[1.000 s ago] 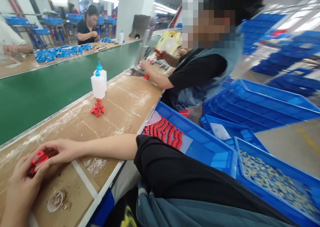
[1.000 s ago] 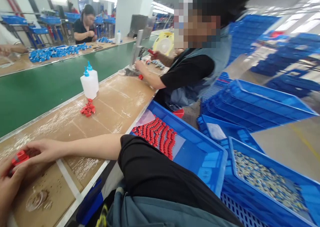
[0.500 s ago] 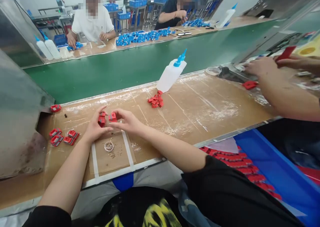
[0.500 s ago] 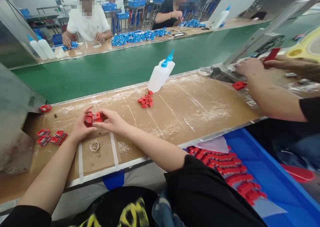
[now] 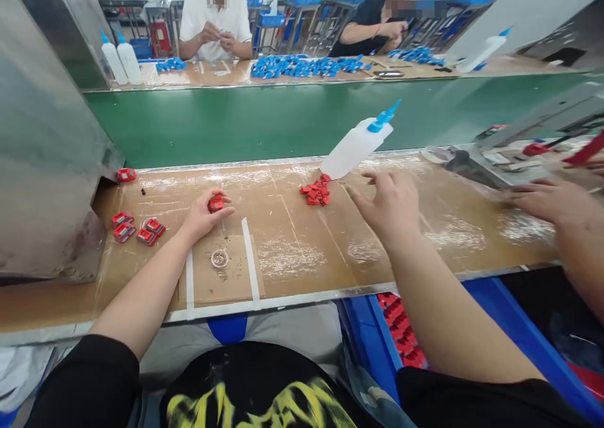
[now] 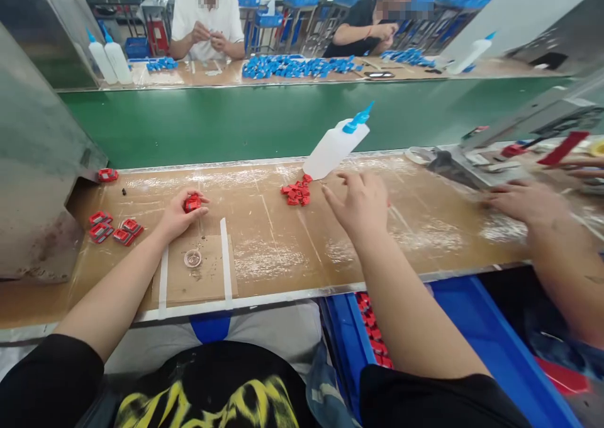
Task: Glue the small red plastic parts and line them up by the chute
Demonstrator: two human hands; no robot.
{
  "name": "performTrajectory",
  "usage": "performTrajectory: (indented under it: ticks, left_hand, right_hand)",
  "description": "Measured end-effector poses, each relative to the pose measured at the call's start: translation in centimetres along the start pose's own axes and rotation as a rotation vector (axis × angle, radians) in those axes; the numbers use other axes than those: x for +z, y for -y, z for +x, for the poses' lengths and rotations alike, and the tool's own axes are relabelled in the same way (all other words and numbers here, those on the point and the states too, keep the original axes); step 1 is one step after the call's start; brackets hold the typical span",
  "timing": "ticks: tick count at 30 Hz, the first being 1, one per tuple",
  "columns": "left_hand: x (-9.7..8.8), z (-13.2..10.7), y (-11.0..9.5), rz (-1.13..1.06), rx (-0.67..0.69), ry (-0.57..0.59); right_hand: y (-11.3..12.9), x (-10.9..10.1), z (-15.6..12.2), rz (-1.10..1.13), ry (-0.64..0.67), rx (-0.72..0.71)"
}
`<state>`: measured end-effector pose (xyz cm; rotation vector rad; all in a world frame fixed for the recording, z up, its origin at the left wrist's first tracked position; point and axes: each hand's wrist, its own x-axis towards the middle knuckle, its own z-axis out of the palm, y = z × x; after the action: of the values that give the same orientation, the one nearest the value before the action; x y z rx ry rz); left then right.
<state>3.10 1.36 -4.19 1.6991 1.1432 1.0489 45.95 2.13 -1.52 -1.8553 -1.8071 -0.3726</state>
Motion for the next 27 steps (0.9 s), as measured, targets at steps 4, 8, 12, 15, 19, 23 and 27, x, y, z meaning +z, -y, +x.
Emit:
performTrajectory:
  ticks: [4, 8, 12, 15, 19, 23, 27]
  left_hand:
    - [-0.3, -0.3, 0.1, -0.038, -0.052, 0.027]
    - [-0.7, -0.4, 0.2, 0.066, 0.013, -0.045]
    - [-0.3, -0.2, 0.6, 0.055, 0.022, -0.098]
    - [0.0, -0.1, 0.6, 0.057, -0.012, -0.104]
    - [0.2, 0.0, 0.2, 0.098, -0.031, -0.136]
    - [0.2, 0.0, 0.0, 0.149, -0.028, -0.125]
    - [0.2, 0.0, 0.0, 0.25, -0.024, -0.069]
  right_hand:
    - [13.8, 0.6, 0.6, 0.576, 0.465, -0.393]
    - [21.7, 1.4, -1.5, 0.734, 0.723, -0.833]
    - [22.0, 2.2, -3.2, 0.761, 0.79, -0.934]
    - [21.7, 2.3, -3.7, 0.757, 0.807, -0.984]
    - [22.1, 2.3, -4.1, 0.797, 0.853, -1.02]
    - [21.6, 2.5, -4.1, 1.004, 0.977, -0.943]
    - [20.6, 3.4, -3.6, 1.226, 0.834, -0.689]
